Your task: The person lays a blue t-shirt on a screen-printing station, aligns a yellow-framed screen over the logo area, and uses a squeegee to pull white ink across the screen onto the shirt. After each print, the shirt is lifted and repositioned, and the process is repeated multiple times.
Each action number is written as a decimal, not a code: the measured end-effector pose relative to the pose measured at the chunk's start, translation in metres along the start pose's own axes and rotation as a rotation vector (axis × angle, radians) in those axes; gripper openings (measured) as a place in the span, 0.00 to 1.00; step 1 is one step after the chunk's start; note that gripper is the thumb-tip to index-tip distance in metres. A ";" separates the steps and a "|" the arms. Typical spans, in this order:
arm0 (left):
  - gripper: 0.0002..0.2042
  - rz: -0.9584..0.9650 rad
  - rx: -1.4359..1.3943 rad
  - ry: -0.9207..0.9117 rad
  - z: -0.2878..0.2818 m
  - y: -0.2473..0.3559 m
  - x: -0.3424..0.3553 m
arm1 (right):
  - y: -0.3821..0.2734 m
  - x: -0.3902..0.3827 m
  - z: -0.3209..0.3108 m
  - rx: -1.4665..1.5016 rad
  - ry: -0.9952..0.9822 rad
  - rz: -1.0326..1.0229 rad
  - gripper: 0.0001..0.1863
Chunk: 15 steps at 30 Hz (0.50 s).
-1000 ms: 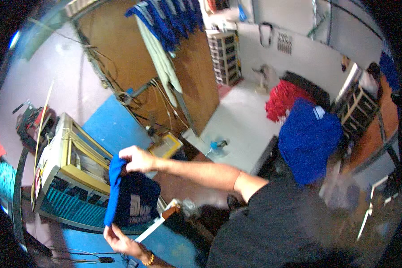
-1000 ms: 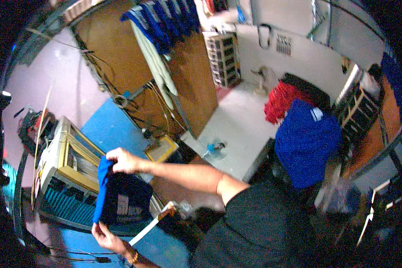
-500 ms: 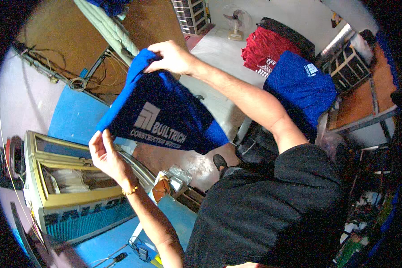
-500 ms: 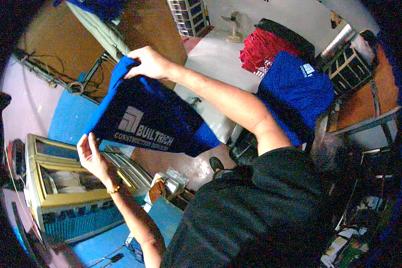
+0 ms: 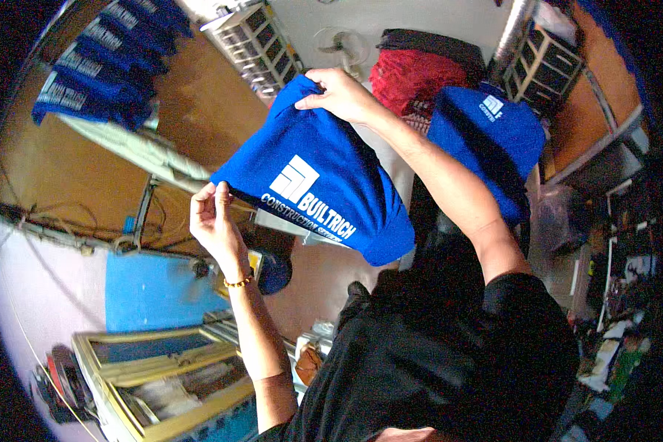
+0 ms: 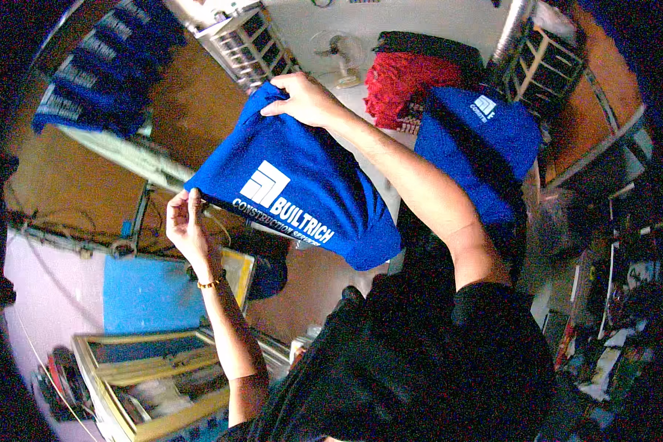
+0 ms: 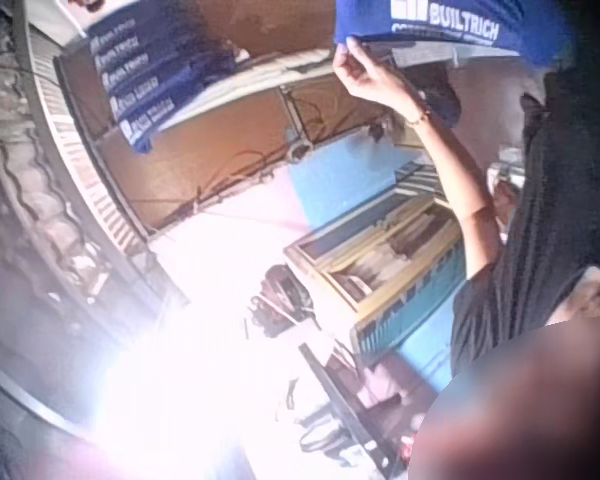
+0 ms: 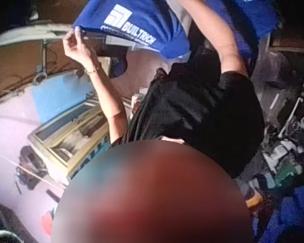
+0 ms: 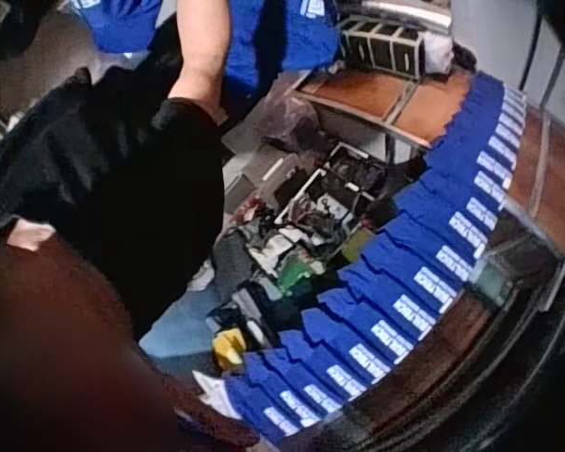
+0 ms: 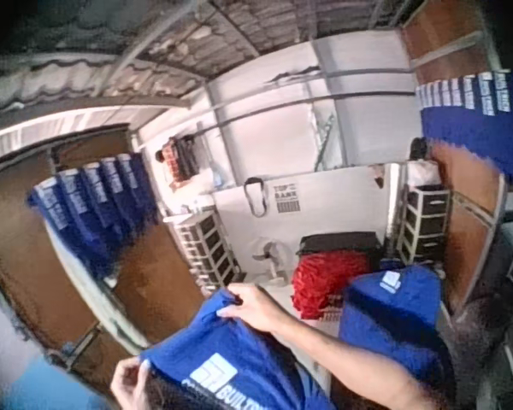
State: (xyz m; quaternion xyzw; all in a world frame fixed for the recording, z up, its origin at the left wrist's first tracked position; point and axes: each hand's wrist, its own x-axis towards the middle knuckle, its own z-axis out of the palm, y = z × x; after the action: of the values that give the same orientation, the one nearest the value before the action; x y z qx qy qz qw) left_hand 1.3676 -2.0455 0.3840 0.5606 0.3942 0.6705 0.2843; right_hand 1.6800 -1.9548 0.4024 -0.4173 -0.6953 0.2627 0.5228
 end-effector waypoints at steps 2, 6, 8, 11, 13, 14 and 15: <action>0.06 -0.012 0.005 -0.050 0.004 -0.012 0.019 | 0.006 -0.001 -0.009 -0.052 0.041 -0.036 0.11; 0.07 0.115 -0.149 -0.127 -0.006 -0.030 0.030 | -0.002 -0.016 -0.008 -0.136 0.096 -0.047 0.11; 0.07 0.162 -0.161 -0.182 -0.017 -0.039 0.028 | -0.006 -0.036 0.002 -0.173 0.137 -0.049 0.12; 0.09 0.253 -0.201 -0.207 -0.023 -0.057 0.031 | -0.009 -0.055 0.015 0.021 0.199 -0.125 0.13; 0.11 0.258 -0.268 -0.249 -0.025 -0.068 0.033 | -0.008 -0.066 0.021 0.088 0.211 -0.162 0.12; 0.13 0.292 -0.319 -0.308 -0.021 -0.073 0.037 | -0.004 -0.071 0.023 0.040 0.250 -0.120 0.13; 0.14 0.354 -0.244 -0.291 -0.022 -0.075 0.035 | -0.004 -0.075 0.026 0.038 0.268 -0.088 0.15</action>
State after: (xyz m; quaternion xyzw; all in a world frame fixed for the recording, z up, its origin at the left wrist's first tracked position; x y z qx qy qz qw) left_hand 1.3345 -1.9819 0.3377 0.6731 0.1610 0.6646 0.2816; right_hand 1.6619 -2.0189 0.3593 -0.4078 -0.6318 0.1948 0.6298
